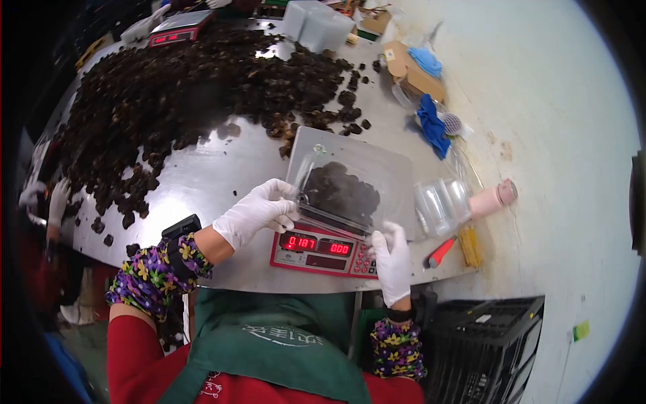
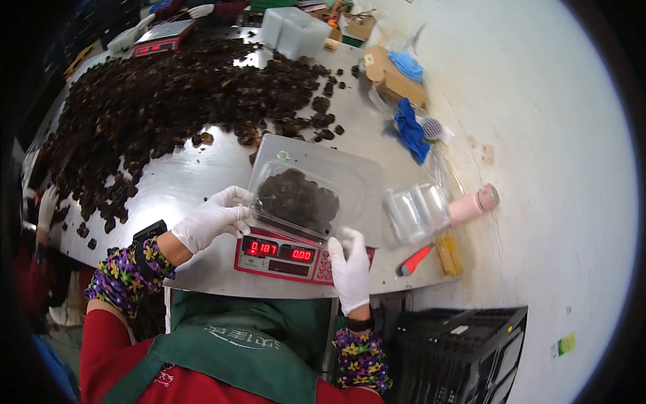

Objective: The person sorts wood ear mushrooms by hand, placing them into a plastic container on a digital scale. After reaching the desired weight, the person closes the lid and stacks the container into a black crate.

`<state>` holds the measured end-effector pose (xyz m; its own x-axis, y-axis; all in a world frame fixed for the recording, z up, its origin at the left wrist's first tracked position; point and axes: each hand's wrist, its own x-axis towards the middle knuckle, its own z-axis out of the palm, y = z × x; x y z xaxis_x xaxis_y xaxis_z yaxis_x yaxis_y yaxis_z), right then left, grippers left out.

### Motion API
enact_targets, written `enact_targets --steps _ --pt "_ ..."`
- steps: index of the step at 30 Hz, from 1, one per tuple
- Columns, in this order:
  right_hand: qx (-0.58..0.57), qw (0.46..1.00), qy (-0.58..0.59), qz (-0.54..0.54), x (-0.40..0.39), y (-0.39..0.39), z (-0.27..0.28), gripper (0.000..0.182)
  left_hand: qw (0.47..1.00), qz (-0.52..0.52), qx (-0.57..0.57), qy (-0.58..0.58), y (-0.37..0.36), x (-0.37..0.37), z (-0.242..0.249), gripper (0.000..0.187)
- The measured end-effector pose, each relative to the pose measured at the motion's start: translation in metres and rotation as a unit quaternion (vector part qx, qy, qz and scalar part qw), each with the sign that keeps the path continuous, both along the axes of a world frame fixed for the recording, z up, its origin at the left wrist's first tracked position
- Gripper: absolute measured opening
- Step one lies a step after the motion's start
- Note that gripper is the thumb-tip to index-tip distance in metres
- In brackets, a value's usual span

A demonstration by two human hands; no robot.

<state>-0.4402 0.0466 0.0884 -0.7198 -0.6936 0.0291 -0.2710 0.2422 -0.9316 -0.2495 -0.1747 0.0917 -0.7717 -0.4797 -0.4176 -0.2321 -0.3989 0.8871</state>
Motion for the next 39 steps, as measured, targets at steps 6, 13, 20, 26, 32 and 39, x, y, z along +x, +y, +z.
enact_targets --steps 6,13,20,26,32,39 --pt "-0.024 0.964 -0.262 0.032 -0.001 0.009 -0.010 0.020 1.000 -0.010 0.011 0.026 0.009 0.013 -0.012 0.020" --pt "-0.075 0.972 -0.218 0.033 0.018 0.028 -0.011 0.012 0.993 -0.043 -0.100 0.048 0.025 0.025 -0.029 0.013" --pt "-0.204 0.963 -0.163 -0.069 0.045 0.075 0.004 0.014 0.979 -0.097 -0.090 0.153 0.068 0.014 -0.003 0.013" --pt "-0.370 0.874 -0.284 -0.138 0.118 0.091 0.042 0.069 0.941 -0.188 -0.005 0.282 0.160 -0.008 0.042 0.016" --pt "-0.204 0.895 0.186 -0.350 0.136 0.244 0.160 0.071 0.898 -0.338 -0.030 0.280 0.196 -0.002 0.051 0.028" --pt "0.023 0.611 0.328 -0.720 0.133 0.539 0.202 0.060 0.951 -0.234 -0.085 0.185 0.118 -0.001 0.009 0.009"
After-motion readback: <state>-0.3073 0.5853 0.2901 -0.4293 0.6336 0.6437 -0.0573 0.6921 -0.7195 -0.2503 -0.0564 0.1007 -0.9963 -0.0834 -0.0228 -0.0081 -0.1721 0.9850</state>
